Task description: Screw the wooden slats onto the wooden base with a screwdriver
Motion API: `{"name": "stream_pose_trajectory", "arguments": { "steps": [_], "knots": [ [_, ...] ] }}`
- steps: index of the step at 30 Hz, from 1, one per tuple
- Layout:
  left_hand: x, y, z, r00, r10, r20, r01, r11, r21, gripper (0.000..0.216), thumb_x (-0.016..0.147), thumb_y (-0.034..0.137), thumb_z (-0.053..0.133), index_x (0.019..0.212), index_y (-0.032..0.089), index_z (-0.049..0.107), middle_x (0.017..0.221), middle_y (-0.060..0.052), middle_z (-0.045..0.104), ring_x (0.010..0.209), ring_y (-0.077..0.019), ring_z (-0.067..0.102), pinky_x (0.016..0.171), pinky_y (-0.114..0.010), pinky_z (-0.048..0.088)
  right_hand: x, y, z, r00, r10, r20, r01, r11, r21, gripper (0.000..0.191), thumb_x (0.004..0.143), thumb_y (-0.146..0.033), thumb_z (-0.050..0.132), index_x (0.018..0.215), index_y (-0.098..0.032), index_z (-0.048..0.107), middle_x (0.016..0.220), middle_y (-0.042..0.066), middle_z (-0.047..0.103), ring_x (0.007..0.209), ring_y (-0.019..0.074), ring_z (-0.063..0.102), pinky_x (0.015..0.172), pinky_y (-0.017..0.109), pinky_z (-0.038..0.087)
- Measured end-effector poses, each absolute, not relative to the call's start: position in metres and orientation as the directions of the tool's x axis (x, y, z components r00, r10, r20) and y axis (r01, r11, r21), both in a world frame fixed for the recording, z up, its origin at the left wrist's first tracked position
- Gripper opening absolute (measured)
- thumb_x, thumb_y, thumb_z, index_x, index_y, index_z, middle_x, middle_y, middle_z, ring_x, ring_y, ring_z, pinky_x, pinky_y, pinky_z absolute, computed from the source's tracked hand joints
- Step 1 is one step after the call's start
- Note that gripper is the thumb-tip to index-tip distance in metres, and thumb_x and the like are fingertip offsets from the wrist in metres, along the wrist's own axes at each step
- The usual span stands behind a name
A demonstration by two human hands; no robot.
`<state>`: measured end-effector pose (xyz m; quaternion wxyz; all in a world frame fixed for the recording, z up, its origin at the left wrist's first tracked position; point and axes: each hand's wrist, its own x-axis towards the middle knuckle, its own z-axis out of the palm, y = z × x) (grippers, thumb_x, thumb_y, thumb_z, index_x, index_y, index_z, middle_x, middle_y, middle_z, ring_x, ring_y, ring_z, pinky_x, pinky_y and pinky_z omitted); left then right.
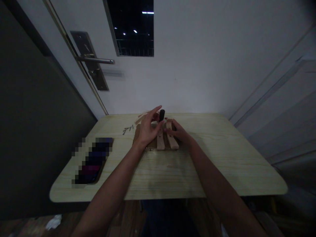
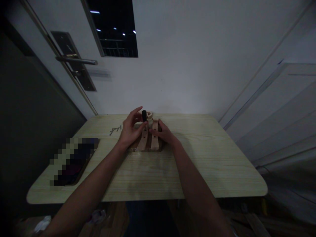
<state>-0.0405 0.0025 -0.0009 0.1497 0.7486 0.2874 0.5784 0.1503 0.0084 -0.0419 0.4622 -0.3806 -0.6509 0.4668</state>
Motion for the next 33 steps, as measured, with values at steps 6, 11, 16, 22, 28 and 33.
{"name": "stream_pose_trajectory", "arguments": {
  "steps": [6,11,16,22,28,33],
  "knots": [
    [-0.040,-0.002,0.001,0.214,0.613,0.761,0.225,-0.789,0.572,0.042,0.095,0.023,0.061,0.137,0.027,0.056,0.128,-0.008,0.067,0.106,-0.0192,0.066,0.092,-0.037,0.058,0.151,0.012,-0.045,-0.293,0.923,0.251,0.079,0.285,-0.955,0.054,0.077,-0.049,0.078,0.119,-0.024,0.056,0.108,0.007,0.068,0.097,0.0242,0.065,0.085,0.039,0.057],
    [-0.043,0.002,0.003,0.246,0.558,0.793,0.320,-0.819,0.477,0.049,0.090,0.032,0.073,0.135,0.029,0.057,0.119,-0.007,0.067,0.098,-0.0193,0.065,0.089,-0.038,0.057,0.152,0.012,-0.046,-0.288,0.924,0.251,0.099,0.290,-0.952,0.051,0.077,-0.049,0.077,0.116,-0.022,0.055,0.107,0.007,0.067,0.096,0.0248,0.064,0.086,0.041,0.055],
    [-0.043,0.001,0.003,0.240,0.568,0.787,0.350,-0.807,0.476,0.046,0.092,0.030,0.070,0.136,0.027,0.055,0.116,-0.006,0.068,0.093,-0.0176,0.064,0.090,-0.036,0.054,0.151,0.014,-0.048,-0.278,0.926,0.254,0.097,0.290,-0.952,0.052,0.076,-0.049,0.078,0.115,-0.024,0.056,0.106,0.007,0.067,0.096,0.0246,0.064,0.086,0.042,0.055],
    [-0.044,-0.007,0.009,0.273,0.587,0.762,0.352,-0.798,0.489,0.047,0.095,0.029,0.062,0.140,0.025,0.053,0.128,-0.008,0.068,0.103,-0.0199,0.065,0.095,-0.038,0.053,0.152,0.014,-0.048,-0.279,0.927,0.249,0.086,0.283,-0.955,0.053,0.076,-0.049,0.079,0.117,-0.023,0.056,0.106,0.006,0.069,0.095,0.0240,0.066,0.086,0.041,0.057],
    [-0.045,-0.005,0.010,0.292,0.579,0.761,0.399,-0.797,0.453,0.046,0.095,0.031,0.063,0.140,0.029,0.054,0.122,-0.007,0.066,0.103,-0.0211,0.062,0.093,-0.039,0.053,0.152,0.012,-0.046,-0.290,0.925,0.244,0.073,0.275,-0.959,0.053,0.077,-0.049,0.079,0.118,-0.023,0.056,0.109,0.007,0.069,0.098,0.0246,0.066,0.087,0.041,0.057],
    [-0.044,0.002,0.006,0.223,0.554,0.802,0.382,-0.807,0.451,0.045,0.091,0.032,0.071,0.134,0.028,0.059,0.104,-0.003,0.065,0.088,-0.0177,0.060,0.083,-0.033,0.052,0.151,0.010,-0.043,-0.292,0.924,0.248,0.075,0.280,-0.957,0.052,0.077,-0.048,0.078,0.116,-0.023,0.056,0.108,0.007,0.070,0.098,0.0241,0.066,0.086,0.040,0.057]
  ]
}}
